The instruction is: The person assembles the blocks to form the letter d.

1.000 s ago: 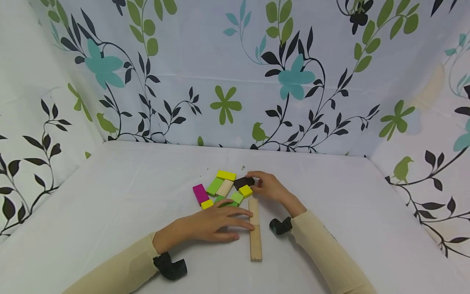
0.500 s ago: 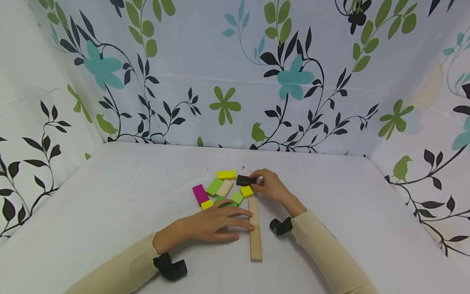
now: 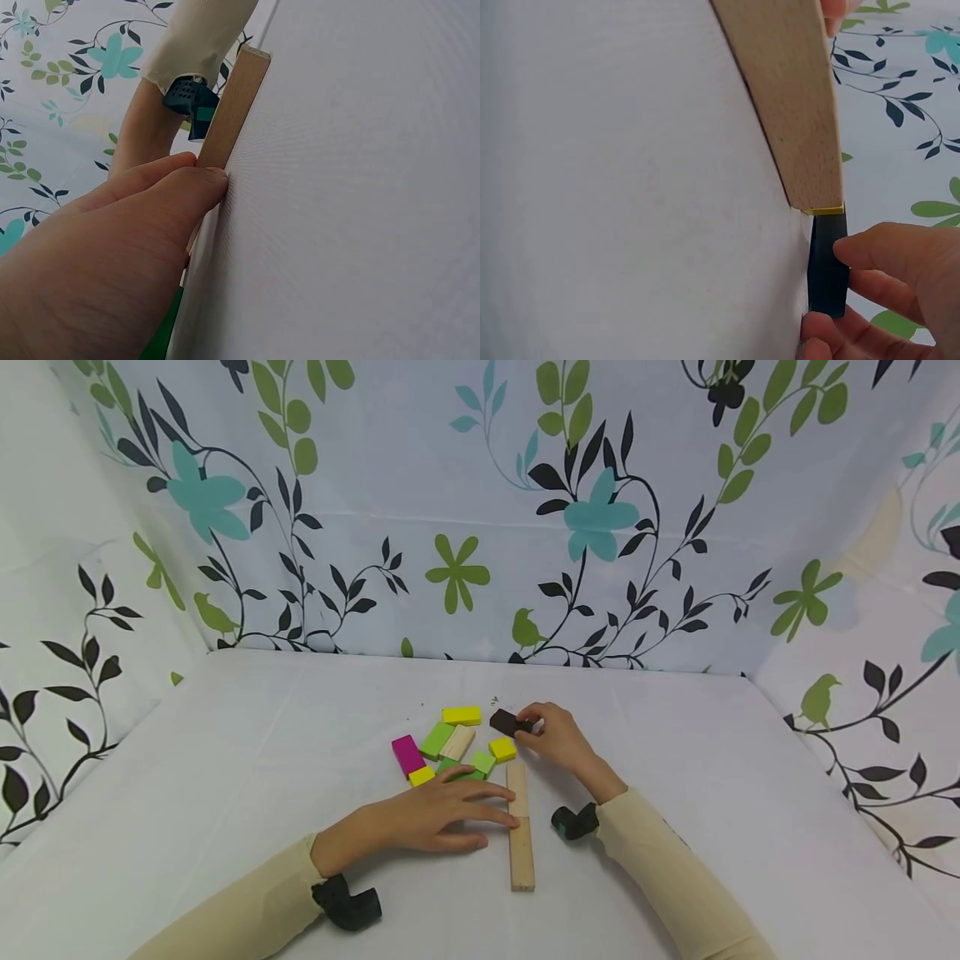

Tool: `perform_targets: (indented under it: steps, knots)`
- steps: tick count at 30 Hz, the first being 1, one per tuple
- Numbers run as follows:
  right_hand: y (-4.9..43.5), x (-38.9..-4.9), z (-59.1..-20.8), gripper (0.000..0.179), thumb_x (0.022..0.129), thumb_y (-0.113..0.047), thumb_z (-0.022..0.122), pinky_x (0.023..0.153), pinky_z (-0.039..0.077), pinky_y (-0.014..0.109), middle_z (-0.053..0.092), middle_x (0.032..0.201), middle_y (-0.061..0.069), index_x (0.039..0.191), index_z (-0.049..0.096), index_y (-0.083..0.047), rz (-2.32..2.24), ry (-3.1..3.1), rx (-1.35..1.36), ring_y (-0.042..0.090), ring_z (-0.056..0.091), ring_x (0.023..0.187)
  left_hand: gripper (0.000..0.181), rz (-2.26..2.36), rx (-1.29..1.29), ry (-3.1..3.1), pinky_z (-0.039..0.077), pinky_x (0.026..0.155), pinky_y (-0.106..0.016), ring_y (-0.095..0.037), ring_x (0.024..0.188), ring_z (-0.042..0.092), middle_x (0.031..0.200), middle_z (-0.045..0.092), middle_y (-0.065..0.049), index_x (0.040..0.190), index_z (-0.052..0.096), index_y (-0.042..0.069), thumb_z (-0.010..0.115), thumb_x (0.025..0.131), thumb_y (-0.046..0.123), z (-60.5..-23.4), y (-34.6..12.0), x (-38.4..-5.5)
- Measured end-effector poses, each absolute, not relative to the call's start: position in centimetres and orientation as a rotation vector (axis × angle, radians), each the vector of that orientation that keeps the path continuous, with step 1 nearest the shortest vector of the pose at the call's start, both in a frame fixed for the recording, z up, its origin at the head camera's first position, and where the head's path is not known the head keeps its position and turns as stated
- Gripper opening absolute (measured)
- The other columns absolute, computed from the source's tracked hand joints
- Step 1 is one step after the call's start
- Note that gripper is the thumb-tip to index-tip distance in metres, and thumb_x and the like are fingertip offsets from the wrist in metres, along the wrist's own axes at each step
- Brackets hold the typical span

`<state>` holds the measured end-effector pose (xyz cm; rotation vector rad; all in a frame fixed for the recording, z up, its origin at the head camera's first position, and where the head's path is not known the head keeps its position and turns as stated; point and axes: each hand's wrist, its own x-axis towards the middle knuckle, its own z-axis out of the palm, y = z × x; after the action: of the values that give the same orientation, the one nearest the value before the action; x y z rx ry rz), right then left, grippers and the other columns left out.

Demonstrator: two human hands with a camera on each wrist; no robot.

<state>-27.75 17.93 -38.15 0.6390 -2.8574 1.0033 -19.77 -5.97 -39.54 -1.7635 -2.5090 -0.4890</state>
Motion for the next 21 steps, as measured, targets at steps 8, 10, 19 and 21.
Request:
perform_targets:
  steps: [8, 10, 19, 21]
  knots:
    - [17.9, -27.3, -38.0, 0.031, 0.087, -0.011, 0.070, 0.059, 0.046, 0.028, 0.062, 0.099, 0.019, 0.114, 0.062, 0.001, 1.008, -2.895, 0.604, 0.020, 0.056, 0.070, 0.042, -0.492, -1.765, -2.504, 0.023, 0.116, -0.049, -0.010, 0.136, 0.041, 0.146, 0.047, 0.001, 0.139, 0.054, 0.028, 0.058, 0.098, 0.030, -39.6, -6.0, -19.8]
    - [17.9, -27.2, -37.9, 0.033, 0.087, -0.013, 0.070, 0.059, 0.045, 0.027, 0.061, 0.098, 0.019, 0.115, 0.062, 0.001, 1.004, -2.909, 0.594, 0.020, 0.055, 0.069, 0.042, -0.493, -1.766, -2.507, 0.023, 0.116, -0.049, -0.010, 0.136, 0.041, 0.146, 0.047, 0.001, 0.139, 0.054, 0.028, 0.058, 0.098, 0.030, -39.6, -6.0, -19.8]
    - [17.9, -26.8, -37.6, 0.039, 0.087, -0.016, 0.069, 0.061, 0.047, 0.028, 0.060, 0.100, 0.019, 0.121, 0.058, 0.002, 0.992, -2.967, 0.594, 0.020, 0.056, 0.072, 0.042, -0.483, -1.764, -2.526, 0.022, 0.116, -0.048, -0.011, 0.136, 0.041, 0.147, 0.046, 0.001, 0.140, 0.053, 0.028, 0.057, 0.098, 0.031, -39.6, -5.9, -19.8]
    - [17.9, -26.7, -37.6, 0.040, 0.087, -0.016, 0.069, 0.060, 0.047, 0.028, 0.060, 0.100, 0.019, 0.121, 0.058, 0.002, 0.988, -2.977, 0.596, 0.020, 0.056, 0.070, 0.042, -0.486, -1.766, -2.528, 0.022, 0.116, -0.048, -0.011, 0.136, 0.041, 0.147, 0.046, 0.001, 0.140, 0.053, 0.027, 0.057, 0.098, 0.030, -39.6, -5.9, -19.7]
